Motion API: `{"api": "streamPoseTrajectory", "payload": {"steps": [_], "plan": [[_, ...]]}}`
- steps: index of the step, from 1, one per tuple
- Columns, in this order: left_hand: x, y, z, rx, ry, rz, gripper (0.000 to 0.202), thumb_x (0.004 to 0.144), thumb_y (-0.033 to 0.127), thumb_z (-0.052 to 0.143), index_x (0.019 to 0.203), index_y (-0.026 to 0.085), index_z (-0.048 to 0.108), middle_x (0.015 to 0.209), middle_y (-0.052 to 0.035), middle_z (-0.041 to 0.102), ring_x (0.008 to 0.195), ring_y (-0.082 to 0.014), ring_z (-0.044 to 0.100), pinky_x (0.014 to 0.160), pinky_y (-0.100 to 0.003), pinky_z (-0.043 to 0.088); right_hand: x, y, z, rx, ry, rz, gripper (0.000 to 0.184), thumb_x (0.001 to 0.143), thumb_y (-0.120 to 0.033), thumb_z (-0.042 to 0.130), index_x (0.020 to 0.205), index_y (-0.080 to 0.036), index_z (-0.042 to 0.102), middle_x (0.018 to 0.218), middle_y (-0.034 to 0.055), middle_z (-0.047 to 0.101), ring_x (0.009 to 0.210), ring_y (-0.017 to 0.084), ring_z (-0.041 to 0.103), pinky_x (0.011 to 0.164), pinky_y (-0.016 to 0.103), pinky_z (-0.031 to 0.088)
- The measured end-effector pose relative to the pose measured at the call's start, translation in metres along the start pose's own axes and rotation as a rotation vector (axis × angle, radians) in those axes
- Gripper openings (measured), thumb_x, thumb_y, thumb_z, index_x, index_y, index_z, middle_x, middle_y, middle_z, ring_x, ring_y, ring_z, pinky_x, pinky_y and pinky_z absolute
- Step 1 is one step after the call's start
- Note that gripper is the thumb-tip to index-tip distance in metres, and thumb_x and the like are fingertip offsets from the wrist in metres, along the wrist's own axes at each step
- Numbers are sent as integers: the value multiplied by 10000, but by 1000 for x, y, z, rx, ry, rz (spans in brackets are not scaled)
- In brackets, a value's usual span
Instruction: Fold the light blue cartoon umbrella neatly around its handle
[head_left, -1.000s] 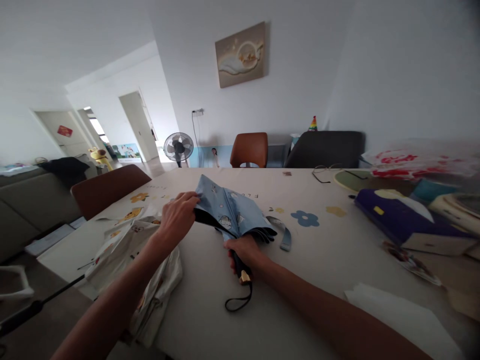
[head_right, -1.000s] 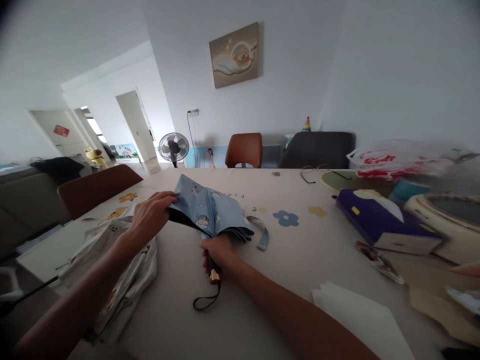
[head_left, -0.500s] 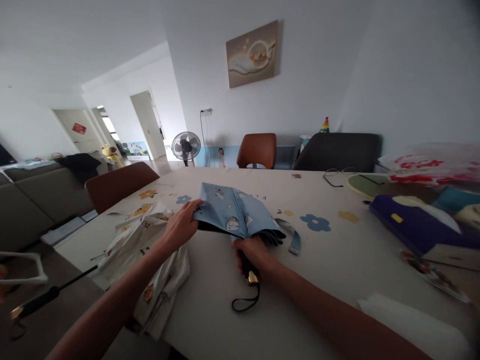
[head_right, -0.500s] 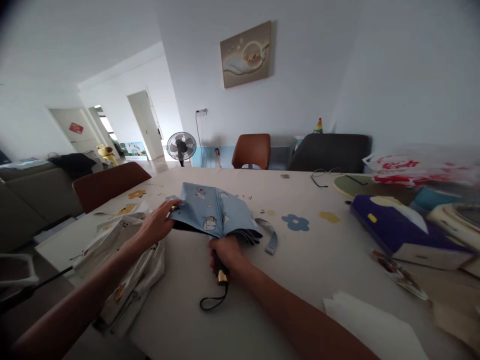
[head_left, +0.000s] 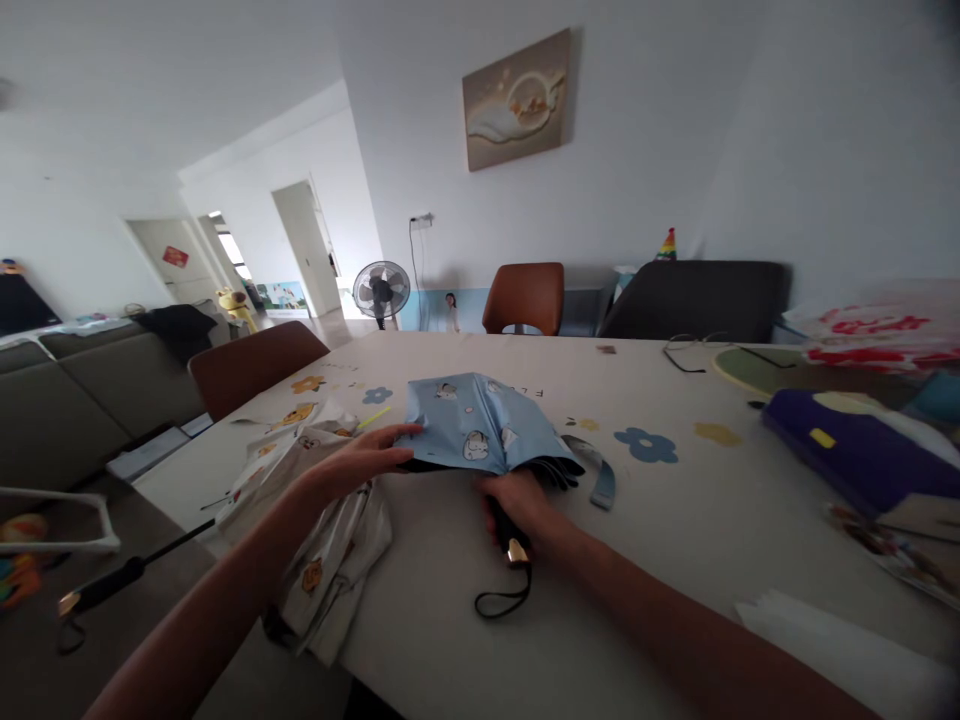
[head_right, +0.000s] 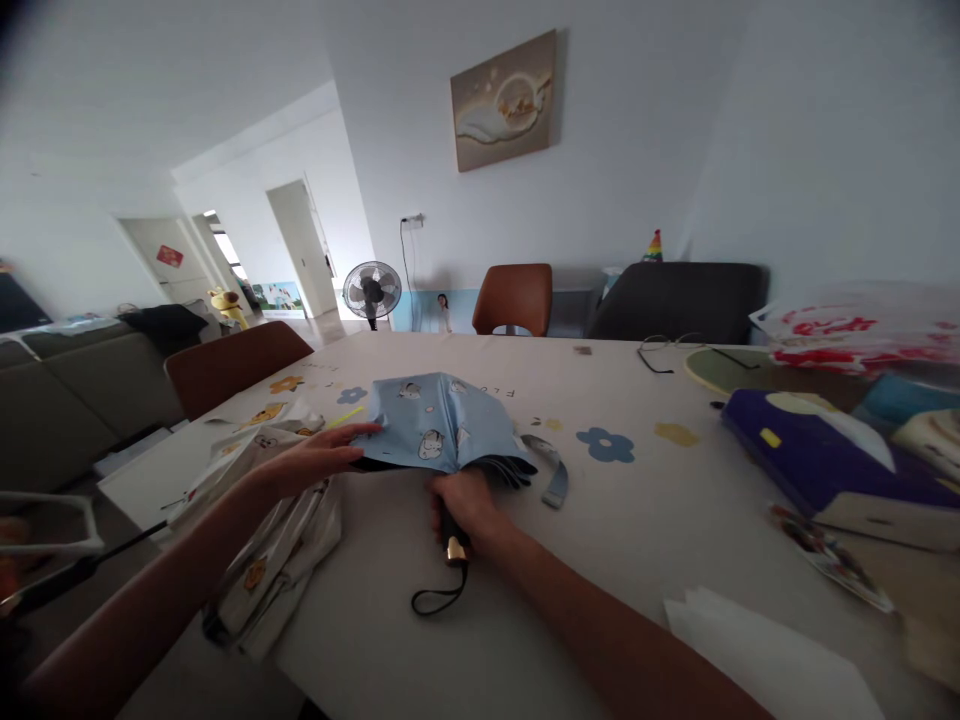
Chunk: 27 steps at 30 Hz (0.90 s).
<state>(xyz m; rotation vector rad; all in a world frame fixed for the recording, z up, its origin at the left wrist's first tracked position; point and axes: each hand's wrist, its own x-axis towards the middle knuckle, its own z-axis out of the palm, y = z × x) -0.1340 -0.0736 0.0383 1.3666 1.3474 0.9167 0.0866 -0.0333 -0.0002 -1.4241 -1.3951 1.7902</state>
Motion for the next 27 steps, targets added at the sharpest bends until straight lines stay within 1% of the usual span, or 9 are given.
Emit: {"api": "streamPoseTrajectory", "payload": {"steps": [3,7,11,16,18,21,22,25,27], "plan": [[11,-2,-2,-279,86,-19,418,751,380,590,1109,164,588,945,-58,611,786,-119,560,731,-248,449,1,1,0,-7,-3,-13,226,688,-155,496,467,-155,448,332,5,450,270,118,442,263,215,363],[39,-7,-6,-411,166,-39,389,651,364,696,975,153,652,856,-40,613,704,-104,542,635,-217,424,1,0,1,-34,1,-27,224,680,-129,473,458,-151,452,329,7,456,262,119,442,261,215,358],[60,-11,-12,-396,242,-59,326,615,307,719,908,174,668,774,-14,605,612,-76,518,539,-195,376,1,0,1,-40,2,-14,230,689,-137,473,460,-151,457,326,13,460,263,123,447,260,215,357],[71,-17,-15,-329,383,-74,303,544,123,682,845,160,681,625,7,574,514,-62,475,491,-195,344,2,1,0,-13,-7,-17,229,684,-144,478,457,-157,451,326,12,454,261,125,440,257,221,351],[74,-16,-16,-358,382,-65,312,560,154,674,871,167,686,673,-6,598,540,-71,494,496,-196,355,2,2,0,6,-24,-10,212,675,-149,483,466,-159,452,329,8,455,262,127,438,253,223,344],[82,-12,-13,-397,338,-59,334,584,276,701,905,184,690,799,-28,638,604,-93,532,510,-202,374,2,3,-1,28,-34,3,191,662,-158,487,474,-159,456,333,1,454,262,126,435,254,222,336],[86,-11,-12,-398,352,-56,347,570,292,716,898,181,693,812,-35,646,619,-103,541,522,-209,383,2,3,-1,33,-33,4,189,663,-161,486,476,-160,457,335,1,455,265,125,437,256,220,337],[102,-11,-8,-379,501,-40,339,508,220,742,839,162,702,745,-38,657,614,-117,545,555,-223,400,2,3,-1,25,-38,11,188,673,-163,480,485,-159,461,346,3,464,272,123,444,264,217,345],[111,-14,-6,-370,591,-31,309,517,182,717,825,161,700,679,-24,647,580,-106,527,553,-219,396,2,3,-1,15,-34,16,194,683,-170,480,489,-159,463,347,5,466,270,124,444,261,220,345]]}}
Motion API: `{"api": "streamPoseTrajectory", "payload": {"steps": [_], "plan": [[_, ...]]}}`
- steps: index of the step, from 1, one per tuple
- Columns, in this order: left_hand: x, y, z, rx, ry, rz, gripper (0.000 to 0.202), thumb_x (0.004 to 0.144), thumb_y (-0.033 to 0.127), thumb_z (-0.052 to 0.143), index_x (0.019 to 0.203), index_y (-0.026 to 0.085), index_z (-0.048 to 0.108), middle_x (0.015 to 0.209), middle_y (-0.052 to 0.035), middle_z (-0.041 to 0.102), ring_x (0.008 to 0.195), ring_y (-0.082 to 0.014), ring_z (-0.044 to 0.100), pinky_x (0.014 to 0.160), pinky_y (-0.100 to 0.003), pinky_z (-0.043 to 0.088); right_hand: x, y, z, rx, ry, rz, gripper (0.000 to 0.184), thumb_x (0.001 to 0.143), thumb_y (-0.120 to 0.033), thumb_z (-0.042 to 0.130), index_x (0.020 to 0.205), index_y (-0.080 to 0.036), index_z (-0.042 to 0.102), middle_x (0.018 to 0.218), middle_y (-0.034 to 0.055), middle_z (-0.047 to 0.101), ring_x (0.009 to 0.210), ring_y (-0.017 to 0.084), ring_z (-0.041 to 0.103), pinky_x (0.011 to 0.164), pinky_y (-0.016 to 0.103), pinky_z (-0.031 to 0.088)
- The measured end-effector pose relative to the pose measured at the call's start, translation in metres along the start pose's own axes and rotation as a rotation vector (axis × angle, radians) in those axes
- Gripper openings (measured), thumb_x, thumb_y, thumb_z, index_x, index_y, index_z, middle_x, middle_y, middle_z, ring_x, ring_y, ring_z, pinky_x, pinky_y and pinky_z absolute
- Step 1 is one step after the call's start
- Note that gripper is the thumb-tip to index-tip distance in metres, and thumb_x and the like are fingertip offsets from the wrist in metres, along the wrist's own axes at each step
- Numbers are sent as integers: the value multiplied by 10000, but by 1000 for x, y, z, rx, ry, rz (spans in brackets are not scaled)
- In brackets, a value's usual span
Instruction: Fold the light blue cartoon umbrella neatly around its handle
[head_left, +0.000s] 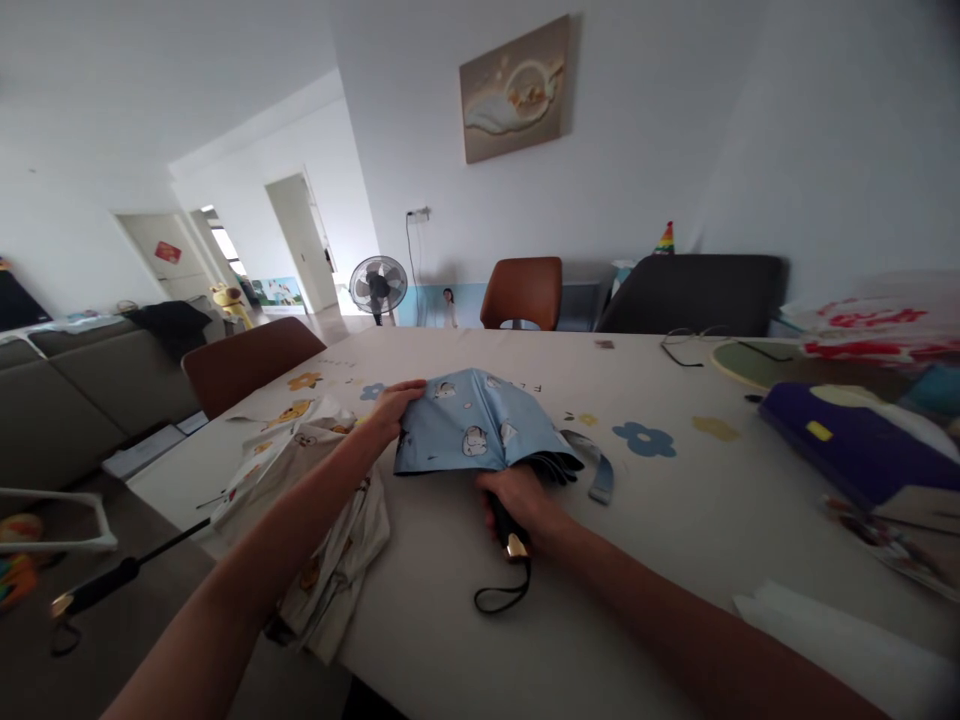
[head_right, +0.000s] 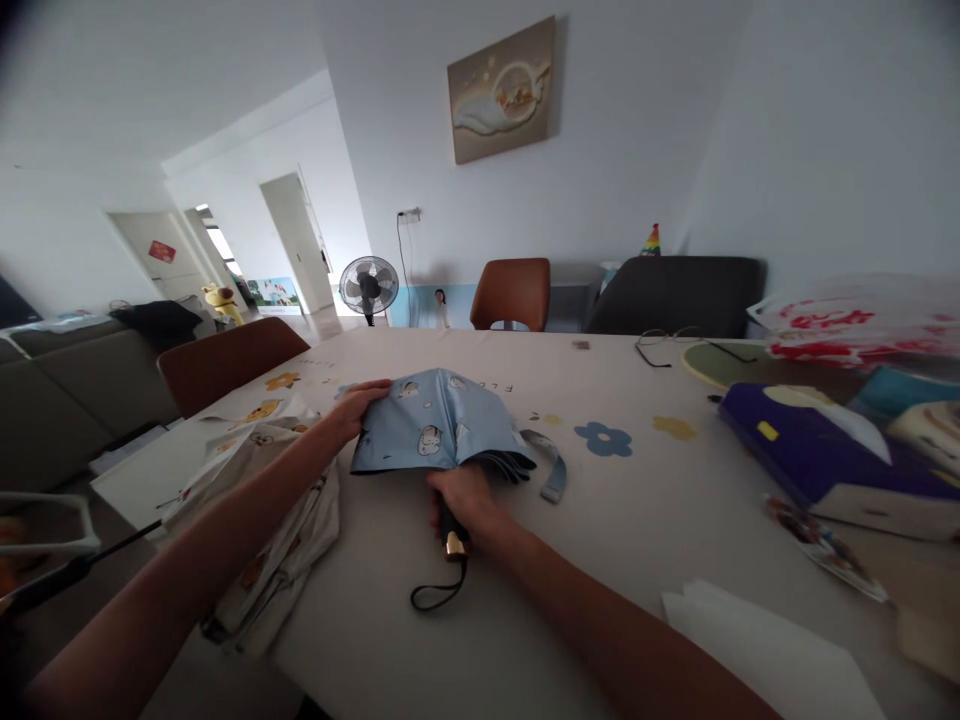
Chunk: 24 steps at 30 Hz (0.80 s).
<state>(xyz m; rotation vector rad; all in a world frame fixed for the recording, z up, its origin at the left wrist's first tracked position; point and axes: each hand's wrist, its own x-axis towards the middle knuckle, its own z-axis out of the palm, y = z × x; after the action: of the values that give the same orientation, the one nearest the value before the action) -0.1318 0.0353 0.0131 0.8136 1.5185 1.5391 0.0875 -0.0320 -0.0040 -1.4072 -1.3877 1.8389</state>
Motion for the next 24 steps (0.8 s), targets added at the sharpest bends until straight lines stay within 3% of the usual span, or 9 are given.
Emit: {"api": "streamPoseTrajectory", "payload": {"steps": [8,12,18,21,24], "plan": [[10,-11,5,87,141,92,315,647,217,600,950,165,666,661,-8,628,550,-94,499,556,-215,392,1,-1,1,12,7,-2,209,688,-163,493,481,-156,459,334,3,461,270,121,450,271,215,361],[16,-20,8,213,190,160,276,684,192,536,924,156,667,730,-18,641,630,-110,529,614,-218,400,0,-2,1,29,19,23,225,705,-189,504,486,-150,468,336,3,464,269,117,447,271,213,362],[28,-34,9,427,203,158,226,674,125,492,825,113,660,828,-80,649,778,-168,570,693,-252,407,-1,-2,0,20,29,20,226,706,-195,514,490,-142,476,336,8,469,270,124,453,267,215,355],[32,-32,13,527,184,172,194,691,146,481,781,108,648,814,-92,645,817,-209,572,727,-296,412,0,-1,-1,30,18,11,220,709,-204,517,501,-141,482,348,11,480,274,124,459,263,213,353],[21,-22,23,595,201,243,215,733,183,467,862,118,627,909,-102,626,943,-238,540,823,-333,390,1,-1,0,45,45,31,213,707,-216,522,510,-144,486,346,10,482,275,126,459,261,215,356]]}}
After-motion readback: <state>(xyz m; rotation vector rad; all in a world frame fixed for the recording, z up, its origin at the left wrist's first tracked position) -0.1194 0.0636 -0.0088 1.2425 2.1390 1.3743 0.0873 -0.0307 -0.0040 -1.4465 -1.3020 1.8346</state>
